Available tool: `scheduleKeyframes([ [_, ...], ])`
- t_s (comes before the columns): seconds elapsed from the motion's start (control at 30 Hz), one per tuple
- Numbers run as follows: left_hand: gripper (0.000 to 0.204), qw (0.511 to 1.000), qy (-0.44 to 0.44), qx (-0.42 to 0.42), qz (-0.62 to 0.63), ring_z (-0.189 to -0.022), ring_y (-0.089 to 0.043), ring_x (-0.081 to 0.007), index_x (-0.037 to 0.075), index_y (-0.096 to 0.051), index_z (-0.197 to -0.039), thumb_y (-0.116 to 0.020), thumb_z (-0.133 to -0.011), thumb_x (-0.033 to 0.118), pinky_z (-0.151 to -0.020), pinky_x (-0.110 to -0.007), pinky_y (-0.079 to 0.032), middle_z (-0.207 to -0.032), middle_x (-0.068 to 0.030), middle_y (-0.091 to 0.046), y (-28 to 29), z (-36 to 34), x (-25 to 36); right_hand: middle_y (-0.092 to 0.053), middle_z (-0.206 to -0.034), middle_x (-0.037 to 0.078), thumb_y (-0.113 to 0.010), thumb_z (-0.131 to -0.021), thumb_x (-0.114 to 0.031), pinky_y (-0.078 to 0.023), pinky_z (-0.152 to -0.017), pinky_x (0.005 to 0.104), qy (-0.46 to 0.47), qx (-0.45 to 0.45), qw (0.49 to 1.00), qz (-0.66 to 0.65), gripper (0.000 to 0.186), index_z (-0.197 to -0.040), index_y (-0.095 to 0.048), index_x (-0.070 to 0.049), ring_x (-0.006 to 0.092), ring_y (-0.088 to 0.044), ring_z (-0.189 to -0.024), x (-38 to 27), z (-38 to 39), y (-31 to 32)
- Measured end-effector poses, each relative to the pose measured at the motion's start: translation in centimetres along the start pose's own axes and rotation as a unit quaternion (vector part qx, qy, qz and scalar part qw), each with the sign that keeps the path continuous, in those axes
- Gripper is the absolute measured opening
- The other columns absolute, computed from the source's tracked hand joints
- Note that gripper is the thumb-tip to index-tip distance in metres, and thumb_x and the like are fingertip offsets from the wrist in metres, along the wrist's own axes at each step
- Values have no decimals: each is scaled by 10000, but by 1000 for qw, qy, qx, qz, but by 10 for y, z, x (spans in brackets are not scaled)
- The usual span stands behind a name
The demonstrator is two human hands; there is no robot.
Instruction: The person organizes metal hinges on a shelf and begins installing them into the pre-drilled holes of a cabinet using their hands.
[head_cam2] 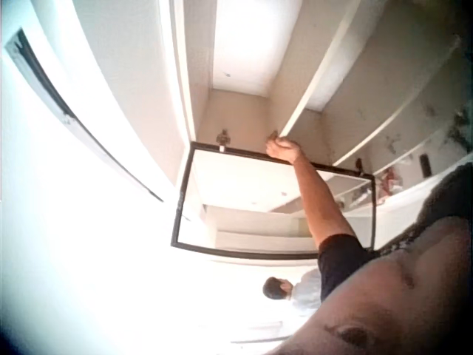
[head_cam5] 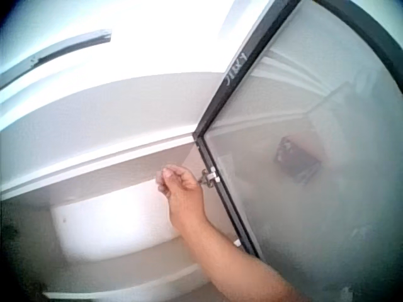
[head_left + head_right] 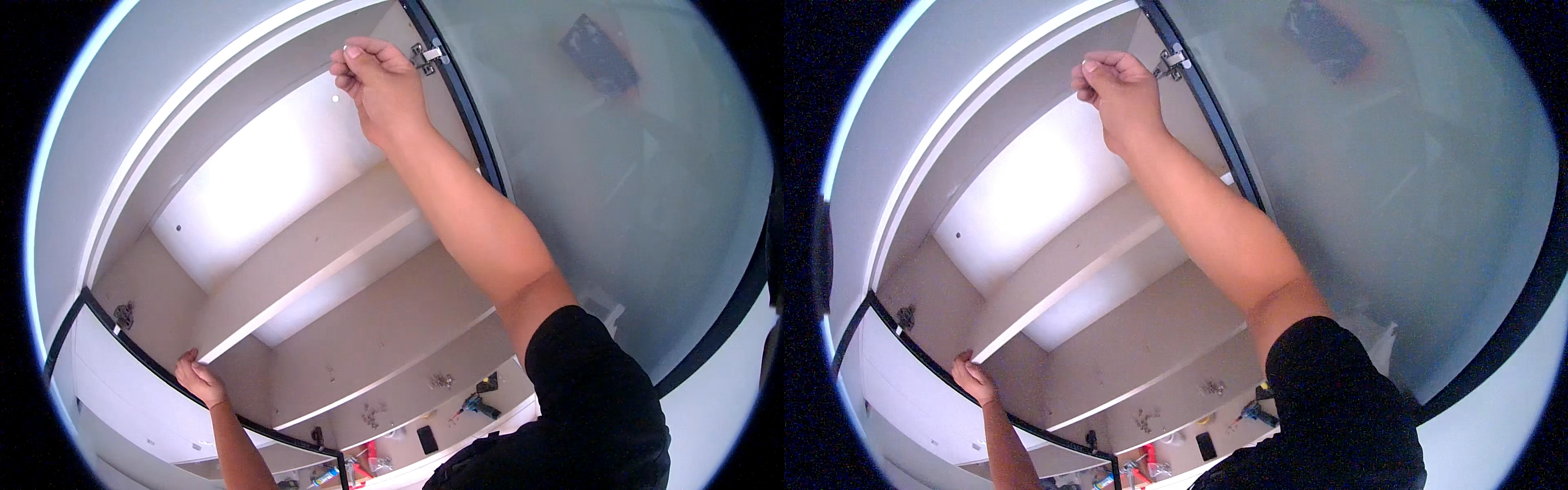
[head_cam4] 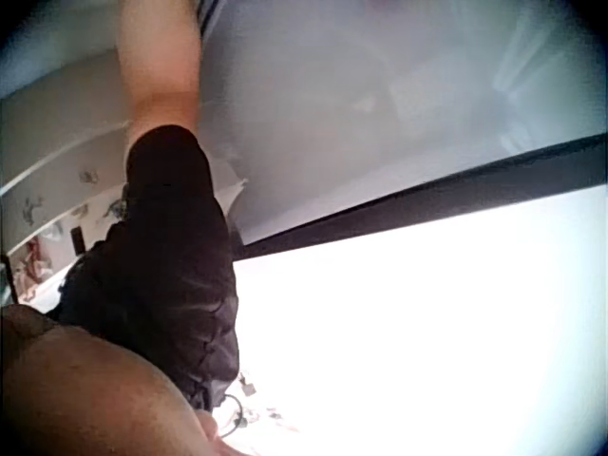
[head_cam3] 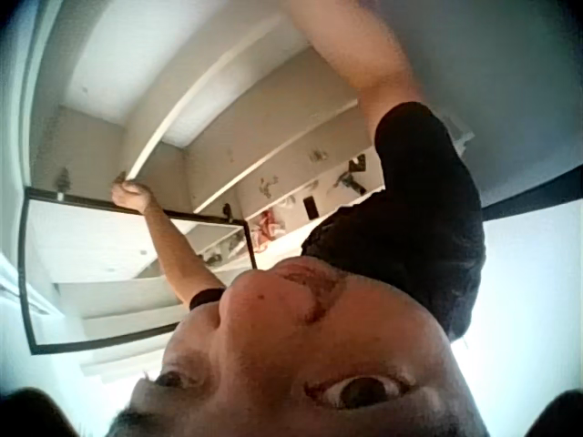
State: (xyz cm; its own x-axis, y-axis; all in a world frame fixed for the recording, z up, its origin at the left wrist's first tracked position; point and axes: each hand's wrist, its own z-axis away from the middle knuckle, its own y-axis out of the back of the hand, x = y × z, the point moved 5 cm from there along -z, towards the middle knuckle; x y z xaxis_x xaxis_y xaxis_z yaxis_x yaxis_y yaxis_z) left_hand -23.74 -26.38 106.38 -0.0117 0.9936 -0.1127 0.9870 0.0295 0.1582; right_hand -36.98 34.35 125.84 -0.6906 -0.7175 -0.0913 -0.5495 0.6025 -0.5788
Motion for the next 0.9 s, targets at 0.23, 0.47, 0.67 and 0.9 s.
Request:
scheduleKeyframes([
  [0.23,487,1000,-2,0,5,-1036,-617,-378,13,-682,-1064,-363,-1082,381,-961,-490,-441,-1063,-167,-690,0,0,0,-725,-1021,109,-655,-1034,-50,-542,-720,302,11,79,988,-135,122,-1153,-630,-34,172,-669,-860,20,-61,7],
  [0.47,531,1000,8,7,2,-1037,-616,-381,11,-683,-1063,-346,-1077,420,-967,-488,-437,-1065,-172,-691,1,-2,9,-723,-999,82,-665,-1032,-74,-508,-694,298,-5,85,984,-153,133,-1157,-619,-69,153,-632,-808,25,-76,10],
  [0.67,532,1000,3,11,-5,-1045,-616,-384,12,-682,-1060,-342,-1079,420,-975,-495,-436,-1059,-168,-689,-1,1,3,-682,-975,39,-645,-1067,-129,-494,-726,326,-47,44,975,-214,76,-1119,-597,-102,158,-599,-818,35,-87,11],
  [0.9,541,1000,-2,21,-2,-1035,-620,-377,14,-685,-1050,-340,-1081,429,-980,-491,-438,-1049,-164,-695,-1,-1,3,-664,-939,23,-738,-1019,-355,-480,-704,329,-99,38,979,-171,265,-1068,-593,-139,171,-588,-793,50,-96,17],
])
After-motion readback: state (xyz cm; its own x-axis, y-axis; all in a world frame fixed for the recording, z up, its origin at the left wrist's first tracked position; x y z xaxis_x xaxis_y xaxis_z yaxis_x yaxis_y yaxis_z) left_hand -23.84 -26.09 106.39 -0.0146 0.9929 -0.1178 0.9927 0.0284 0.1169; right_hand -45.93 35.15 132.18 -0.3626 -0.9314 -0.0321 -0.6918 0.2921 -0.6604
